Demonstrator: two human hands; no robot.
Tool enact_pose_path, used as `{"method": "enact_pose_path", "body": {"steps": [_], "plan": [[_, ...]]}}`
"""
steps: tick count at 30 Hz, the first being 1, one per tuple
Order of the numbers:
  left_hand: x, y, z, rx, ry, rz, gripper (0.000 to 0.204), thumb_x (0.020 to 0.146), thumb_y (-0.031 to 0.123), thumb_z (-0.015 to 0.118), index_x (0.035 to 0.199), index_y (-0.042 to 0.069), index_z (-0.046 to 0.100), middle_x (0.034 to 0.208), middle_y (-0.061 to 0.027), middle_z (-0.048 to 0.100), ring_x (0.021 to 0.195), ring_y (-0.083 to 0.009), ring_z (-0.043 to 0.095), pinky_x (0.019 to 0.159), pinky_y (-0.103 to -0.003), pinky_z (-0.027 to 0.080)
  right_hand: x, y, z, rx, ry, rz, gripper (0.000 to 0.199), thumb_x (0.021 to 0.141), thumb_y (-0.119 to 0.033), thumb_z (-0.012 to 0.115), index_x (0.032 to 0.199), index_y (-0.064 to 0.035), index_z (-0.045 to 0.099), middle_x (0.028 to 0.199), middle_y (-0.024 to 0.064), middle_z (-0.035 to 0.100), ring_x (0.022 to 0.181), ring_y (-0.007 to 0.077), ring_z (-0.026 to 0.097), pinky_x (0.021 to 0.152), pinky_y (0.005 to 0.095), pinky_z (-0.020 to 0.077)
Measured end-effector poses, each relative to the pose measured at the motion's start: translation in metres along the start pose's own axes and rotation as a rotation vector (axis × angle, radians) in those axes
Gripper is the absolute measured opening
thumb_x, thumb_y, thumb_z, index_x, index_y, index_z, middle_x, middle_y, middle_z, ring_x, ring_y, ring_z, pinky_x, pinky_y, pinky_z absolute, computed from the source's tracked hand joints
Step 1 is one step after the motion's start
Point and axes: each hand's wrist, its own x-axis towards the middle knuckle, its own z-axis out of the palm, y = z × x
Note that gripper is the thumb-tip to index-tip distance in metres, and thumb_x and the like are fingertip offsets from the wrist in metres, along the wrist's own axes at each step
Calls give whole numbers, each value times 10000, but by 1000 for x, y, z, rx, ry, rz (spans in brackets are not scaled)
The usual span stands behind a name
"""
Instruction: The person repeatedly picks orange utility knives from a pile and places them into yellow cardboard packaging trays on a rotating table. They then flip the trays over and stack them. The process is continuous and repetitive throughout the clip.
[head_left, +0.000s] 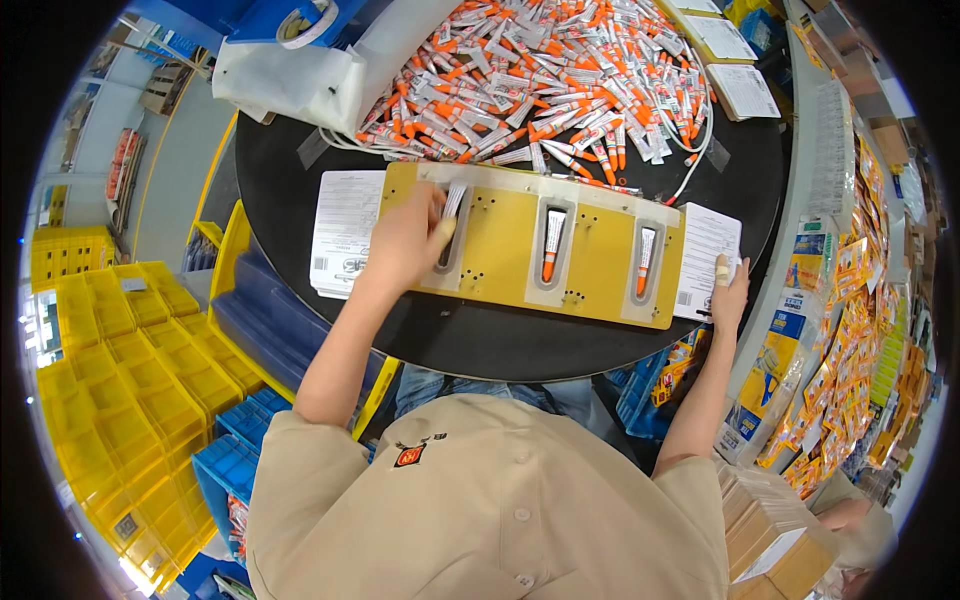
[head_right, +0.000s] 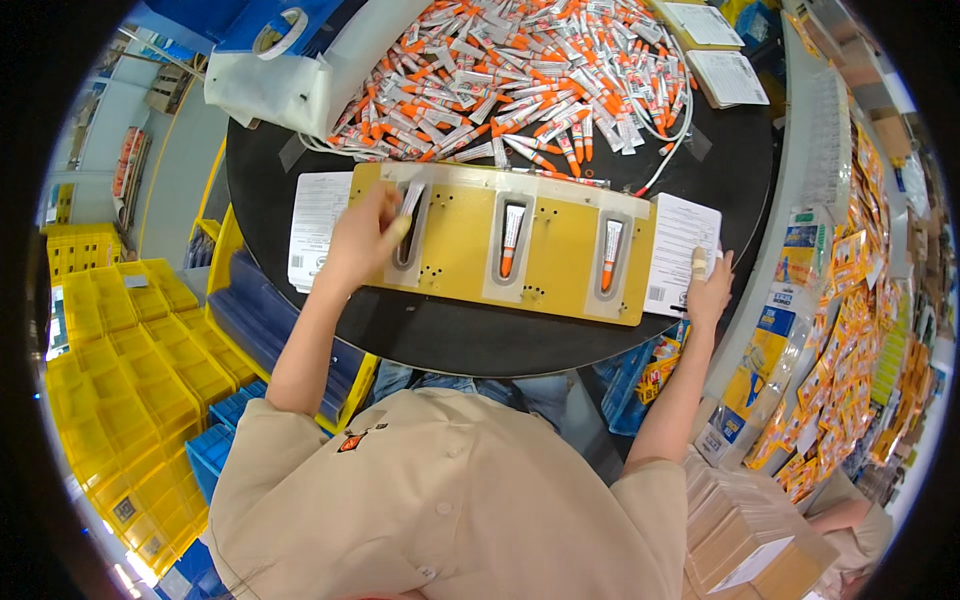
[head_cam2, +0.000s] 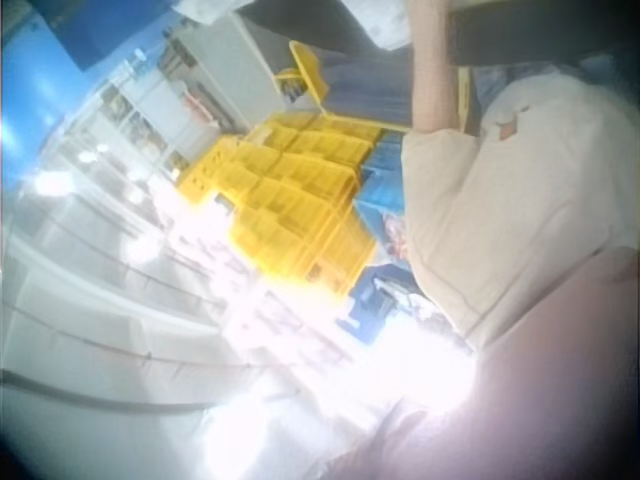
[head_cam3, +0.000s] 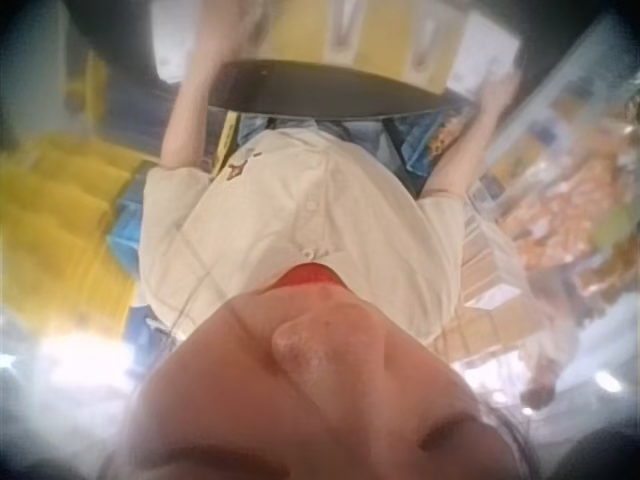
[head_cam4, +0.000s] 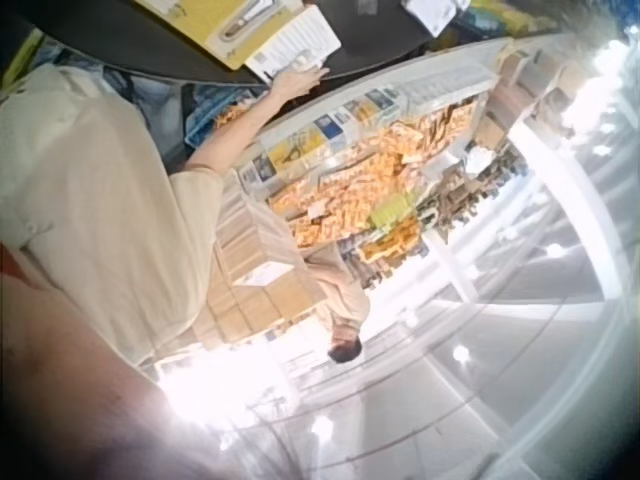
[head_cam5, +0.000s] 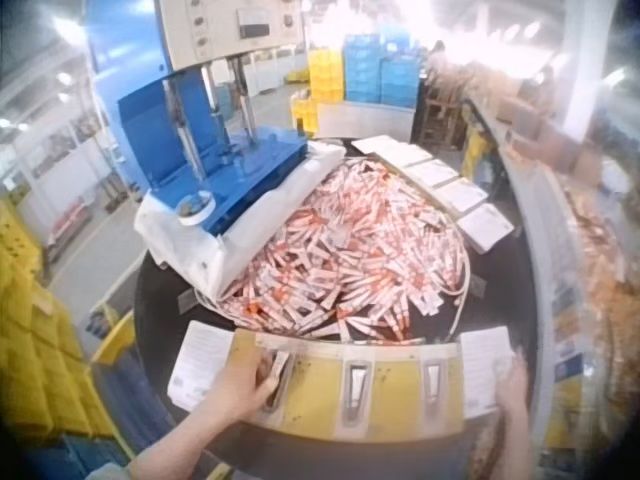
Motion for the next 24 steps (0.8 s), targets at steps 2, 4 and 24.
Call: {"method": "enact_pose_path", "body": {"steps": [2,4,24], "plan": [[-19,-6,7,109,-74,-18,204,837,181,632,974,79,520,705,-105,602,674,-321,614,610,-421,463,-5,-17,-10,-279,76,-47,550,974,-502,436,1385,-140,492,1472,98,431,1416,337,278,1085,661,182],[-18,-9,15,193,-32,54,176,851,194,622,948,85,524,693,-101,606,670,-320,617,601,-431,461,-9,-34,-15,-239,154,-79,488,979,-443,461,1356,-142,530,1407,96,504,1386,337,339,1082,620,236],[-47,-87,-64,-103,588,-117,530,832,36,643,1326,57,451,1161,-236,626,951,-366,668,814,-416,519,-149,-301,8,380,-28,-129,234,964,-143,501,1109,39,527,895,287,636,855,487,601,729,490,473]]}}
